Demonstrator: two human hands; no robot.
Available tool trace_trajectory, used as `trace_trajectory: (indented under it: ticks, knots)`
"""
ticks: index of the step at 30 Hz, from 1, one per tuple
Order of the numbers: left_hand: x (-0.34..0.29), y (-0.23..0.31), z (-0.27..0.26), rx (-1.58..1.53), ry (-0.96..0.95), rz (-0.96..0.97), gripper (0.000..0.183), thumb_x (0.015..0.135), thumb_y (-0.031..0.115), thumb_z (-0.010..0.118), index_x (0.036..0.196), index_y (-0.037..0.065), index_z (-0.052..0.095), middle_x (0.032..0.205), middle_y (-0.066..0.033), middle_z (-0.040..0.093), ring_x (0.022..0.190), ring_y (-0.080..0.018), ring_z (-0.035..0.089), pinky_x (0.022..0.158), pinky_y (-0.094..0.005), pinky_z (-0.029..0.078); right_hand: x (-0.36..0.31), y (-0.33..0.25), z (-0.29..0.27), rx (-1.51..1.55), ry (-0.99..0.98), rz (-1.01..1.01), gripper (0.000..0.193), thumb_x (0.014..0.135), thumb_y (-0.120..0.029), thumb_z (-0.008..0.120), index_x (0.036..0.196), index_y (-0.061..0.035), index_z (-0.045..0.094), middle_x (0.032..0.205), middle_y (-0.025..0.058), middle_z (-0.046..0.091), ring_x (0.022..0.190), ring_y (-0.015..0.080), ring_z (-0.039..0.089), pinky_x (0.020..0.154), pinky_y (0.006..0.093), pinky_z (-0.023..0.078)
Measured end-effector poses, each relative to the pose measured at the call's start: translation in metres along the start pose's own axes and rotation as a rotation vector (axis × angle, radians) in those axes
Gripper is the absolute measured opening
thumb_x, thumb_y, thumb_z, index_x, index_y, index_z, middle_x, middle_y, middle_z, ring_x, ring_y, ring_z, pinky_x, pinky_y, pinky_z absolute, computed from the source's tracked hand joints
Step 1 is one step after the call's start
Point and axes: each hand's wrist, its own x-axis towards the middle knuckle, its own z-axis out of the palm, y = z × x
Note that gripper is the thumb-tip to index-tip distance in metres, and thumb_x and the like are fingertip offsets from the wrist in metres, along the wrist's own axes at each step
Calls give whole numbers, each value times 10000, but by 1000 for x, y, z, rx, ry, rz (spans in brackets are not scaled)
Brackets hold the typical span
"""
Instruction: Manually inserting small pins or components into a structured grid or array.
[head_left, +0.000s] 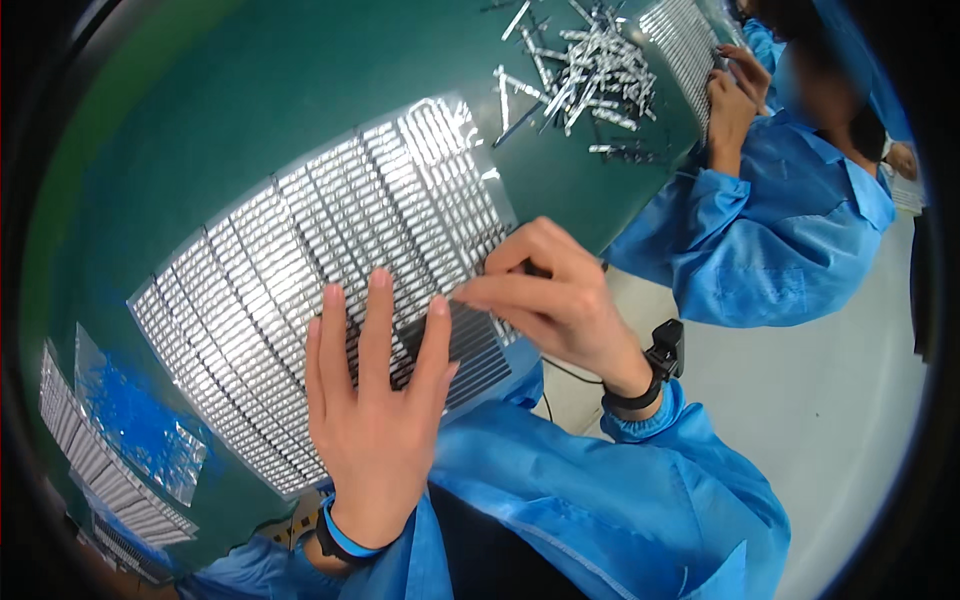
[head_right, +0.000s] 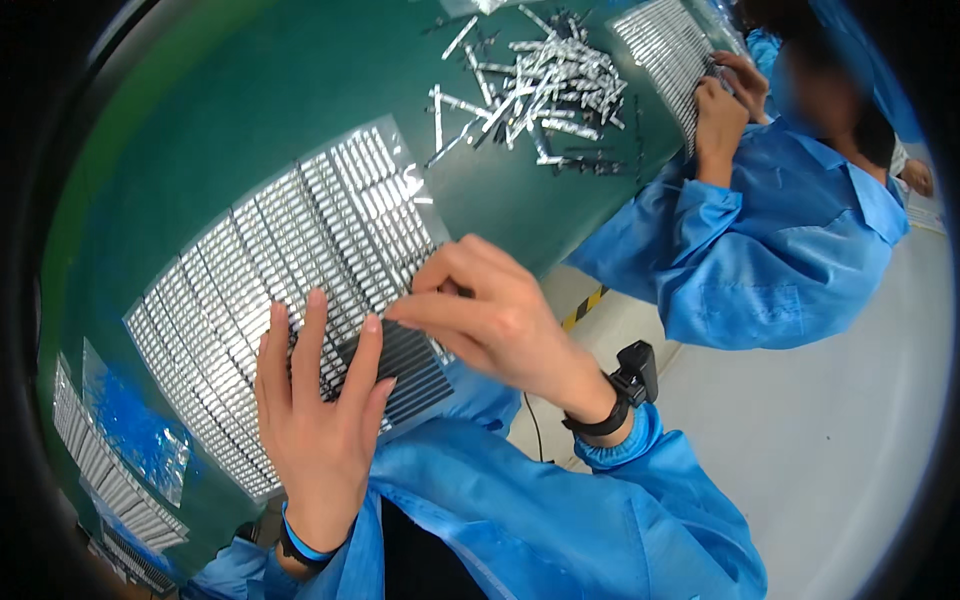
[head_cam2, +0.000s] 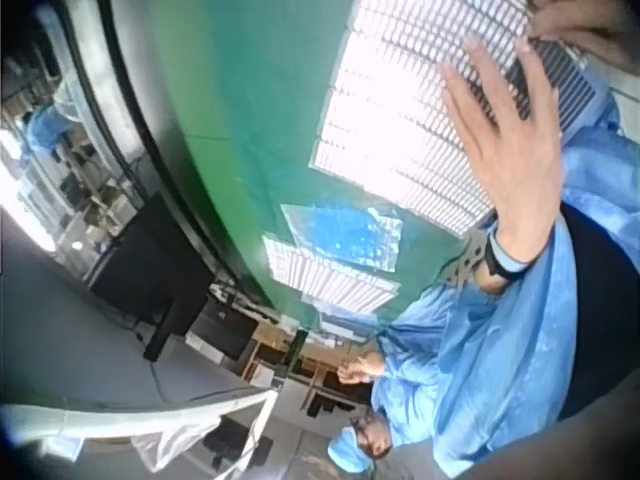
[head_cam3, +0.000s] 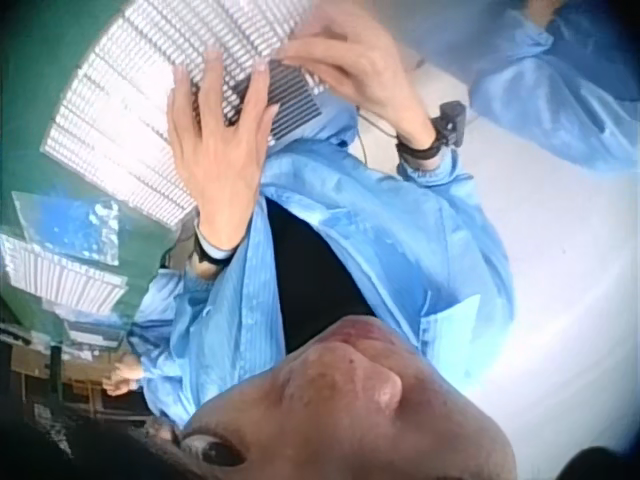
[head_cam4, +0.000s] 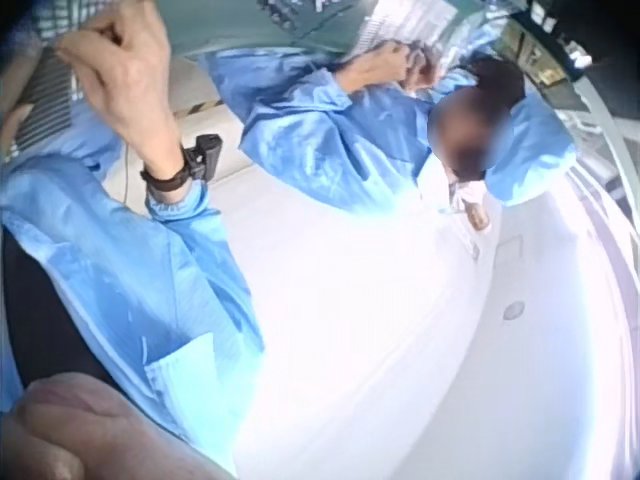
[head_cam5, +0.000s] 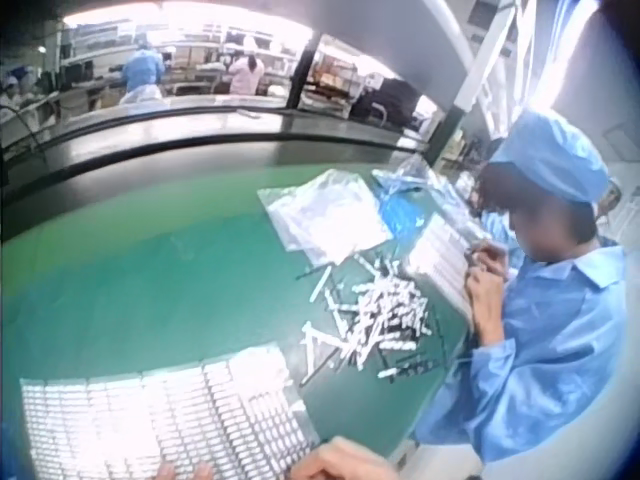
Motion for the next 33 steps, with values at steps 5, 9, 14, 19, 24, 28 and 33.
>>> trace_trajectory:
  ticks: [5, 9, 14, 19, 24, 28, 33]
  knots:
    - [-4, -4, 3, -8, 12, 36, 565, 828, 281, 797, 1375, 212, 676, 1552, -163, 487, 1415, -476, 432, 1095, -569, 446, -4, -3, -1, -4, 8, -5, 260, 754, -8, 791, 1005, -75, 782, 879, 25, 627, 757, 201, 570, 664, 333, 467]
    - [-13, -5, -2, -62, -67, 47, 639, 851, 333, 784, 1450, 195, 608, 1580, -248, 420, 1429, -524, 388, 1121, -655, 379, 1, 6, -13, 156, 22, 21, 207, 833, -4, 771, 1034, -52, 766, 910, 47, 665, 810, 203, 628, 680, 320, 493]
    - [-45, -3, -7, -117, -227, 96, 827, 802, 375, 837, 1499, 57, 525, 1597, -315, 371, 1465, -532, 360, 1153, -654, 339, 17, 24, -47, -211, 367, 446, 146, 908, -7, 711, 1053, 4, 694, 901, 95, 647, 752, 191, 641, 644, 315, 512]
    - [-34, 0, -7, -96, -252, 57, 902, 781, 372, 850, 1491, -43, 482, 1596, -328, 363, 1476, -533, 347, 1182, -624, 330, 51, 23, -33, -208, 209, 327, 214, 887, -41, 732, 1090, 0, 680, 907, 141, 610, 814, 323, 658, 709, 407, 536]
    - [-23, -1, -7, -115, -256, 8, 916, 789, 384, 844, 1501, -46, 462, 1596, -332, 357, 1476, -534, 344, 1191, -609, 331, 70, 19, -22, -391, -6, 283, 207, 881, -93, 729, 977, 41, 605, 888, 194, 606, 829, 385, 643, 740, 465, 532]
    - [-20, -5, -10, -156, -236, -5, 883, 806, 365, 833, 1506, -30, 468, 1605, -321, 352, 1481, -525, 342, 1198, -605, 323, 69, 20, -14, -561, -22, 271, 162, 883, -61, 684, 884, 48, 565, 858, 218, 603, 804, 411, 645, 748, 480, 543]
    - [-26, -19, -10, -237, -236, 42, 846, 814, 323, 827, 1519, 11, 477, 1616, -301, 349, 1490, -516, 336, 1202, -601, 315, 52, 19, -12, -555, 90, 317, 68, 895, -46, 661, 925, 9, 635, 861, 186, 638, 779, 395, 667, 714, 476, 546]
